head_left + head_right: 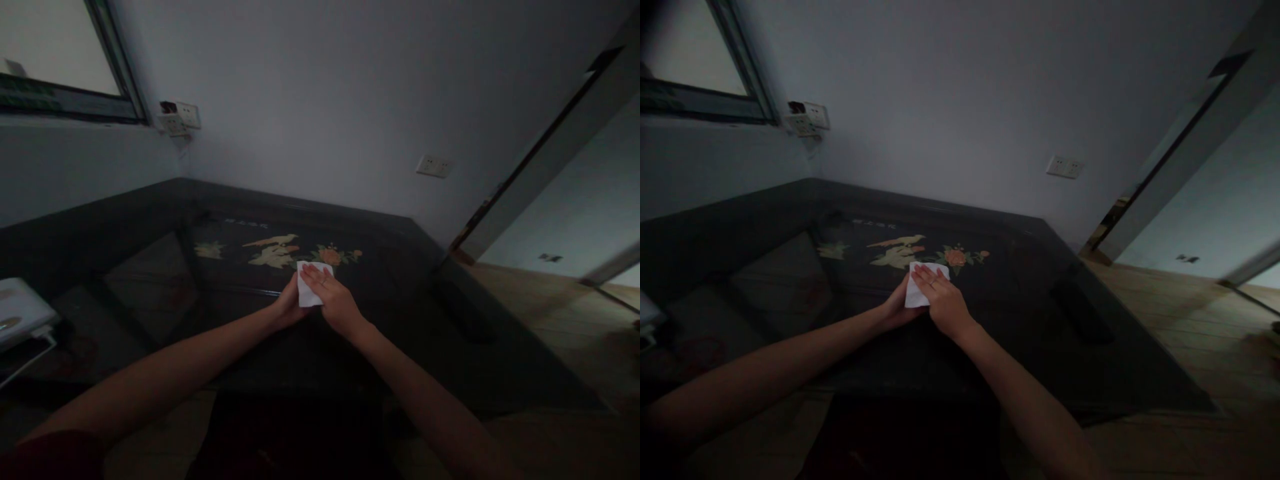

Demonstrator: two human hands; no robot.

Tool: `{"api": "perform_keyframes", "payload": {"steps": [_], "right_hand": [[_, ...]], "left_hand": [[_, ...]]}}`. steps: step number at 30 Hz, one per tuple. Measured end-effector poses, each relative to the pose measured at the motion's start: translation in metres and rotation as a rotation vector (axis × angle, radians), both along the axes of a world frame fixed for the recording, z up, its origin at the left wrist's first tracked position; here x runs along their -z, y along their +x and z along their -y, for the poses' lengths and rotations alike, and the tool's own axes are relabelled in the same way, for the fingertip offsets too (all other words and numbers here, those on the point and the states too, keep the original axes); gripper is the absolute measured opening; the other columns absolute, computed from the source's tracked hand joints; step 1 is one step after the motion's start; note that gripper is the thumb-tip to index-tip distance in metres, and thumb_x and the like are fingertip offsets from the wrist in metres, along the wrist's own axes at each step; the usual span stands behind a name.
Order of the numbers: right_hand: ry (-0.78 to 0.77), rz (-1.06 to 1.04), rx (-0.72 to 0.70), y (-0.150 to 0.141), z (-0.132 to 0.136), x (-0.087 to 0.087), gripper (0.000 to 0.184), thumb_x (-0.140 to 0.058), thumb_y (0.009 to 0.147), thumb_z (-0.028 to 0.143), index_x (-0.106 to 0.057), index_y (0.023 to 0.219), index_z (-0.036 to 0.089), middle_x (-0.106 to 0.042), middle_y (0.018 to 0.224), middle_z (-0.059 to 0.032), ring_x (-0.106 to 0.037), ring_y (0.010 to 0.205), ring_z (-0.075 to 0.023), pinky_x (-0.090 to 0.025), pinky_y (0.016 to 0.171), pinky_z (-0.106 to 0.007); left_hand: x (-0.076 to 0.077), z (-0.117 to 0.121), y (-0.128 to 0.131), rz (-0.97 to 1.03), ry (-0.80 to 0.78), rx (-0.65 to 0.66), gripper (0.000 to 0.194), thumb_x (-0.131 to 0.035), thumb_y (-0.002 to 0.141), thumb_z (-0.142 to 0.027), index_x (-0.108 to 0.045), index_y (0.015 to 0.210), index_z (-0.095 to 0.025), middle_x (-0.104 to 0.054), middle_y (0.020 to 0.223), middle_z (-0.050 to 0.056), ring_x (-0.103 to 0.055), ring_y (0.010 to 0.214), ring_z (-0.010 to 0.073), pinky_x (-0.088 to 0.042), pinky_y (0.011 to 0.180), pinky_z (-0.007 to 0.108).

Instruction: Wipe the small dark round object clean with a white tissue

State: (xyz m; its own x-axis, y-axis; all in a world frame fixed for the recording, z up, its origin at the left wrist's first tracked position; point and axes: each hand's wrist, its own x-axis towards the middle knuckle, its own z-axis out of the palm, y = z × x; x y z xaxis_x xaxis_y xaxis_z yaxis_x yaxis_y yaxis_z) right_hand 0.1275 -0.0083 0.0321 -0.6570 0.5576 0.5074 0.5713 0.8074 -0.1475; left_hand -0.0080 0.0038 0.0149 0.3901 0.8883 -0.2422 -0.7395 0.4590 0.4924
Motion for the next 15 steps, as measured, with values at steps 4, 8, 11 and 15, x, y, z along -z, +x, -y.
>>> {"api": "perform_keyframes", "payload": {"steps": [4,8,11,15], "right_hand": [[-0.042,-0.050,0.017,0.002,-0.004,0.000,0.067,-0.030,0.080,-0.004,-0.039,0.143,0.016,-0.040,0.148,-0.0087,-0.032,0.140,-0.0170,-0.030,0.116,-0.044],[0.002,-0.013,-0.102,0.007,-0.002,0.001,0.069,-0.034,0.078,-0.005,-0.041,0.142,0.020,-0.045,0.145,-0.0070,-0.035,0.139,-0.0160,-0.032,0.115,-0.042],[0.045,0.023,-0.194,0.012,-0.001,0.001,0.064,-0.035,0.078,-0.005,-0.049,0.136,0.016,-0.050,0.141,-0.0097,-0.038,0.137,-0.0171,-0.035,0.114,-0.042],[0.053,0.020,-0.187,0.012,-0.001,0.001,0.061,-0.037,0.079,-0.003,-0.051,0.135,0.019,-0.051,0.141,-0.0082,-0.040,0.135,-0.0171,-0.035,0.113,-0.043]], "left_hand": [[-0.006,0.003,0.005,-0.011,0.005,-0.022,0.037,-0.040,0.096,-0.036,-0.064,0.109,-0.011,-0.072,0.087,0.007,-0.066,0.079,0.0182,-0.049,0.080,0.028],[-0.006,0.003,0.001,0.003,-0.025,0.015,0.041,-0.036,0.097,-0.038,-0.066,0.098,-0.009,-0.071,0.079,0.009,-0.066,0.071,0.0178,-0.051,0.076,0.027],[-0.005,0.002,-0.002,0.007,-0.059,0.083,0.046,-0.034,0.097,-0.042,-0.065,0.087,-0.009,-0.069,0.071,0.009,-0.066,0.063,0.0180,-0.052,0.067,0.028],[-0.004,0.000,-0.004,-0.002,-0.058,0.095,0.047,-0.034,0.097,-0.041,-0.066,0.085,-0.009,-0.069,0.072,0.009,-0.065,0.062,0.0173,-0.051,0.064,0.026]]}}
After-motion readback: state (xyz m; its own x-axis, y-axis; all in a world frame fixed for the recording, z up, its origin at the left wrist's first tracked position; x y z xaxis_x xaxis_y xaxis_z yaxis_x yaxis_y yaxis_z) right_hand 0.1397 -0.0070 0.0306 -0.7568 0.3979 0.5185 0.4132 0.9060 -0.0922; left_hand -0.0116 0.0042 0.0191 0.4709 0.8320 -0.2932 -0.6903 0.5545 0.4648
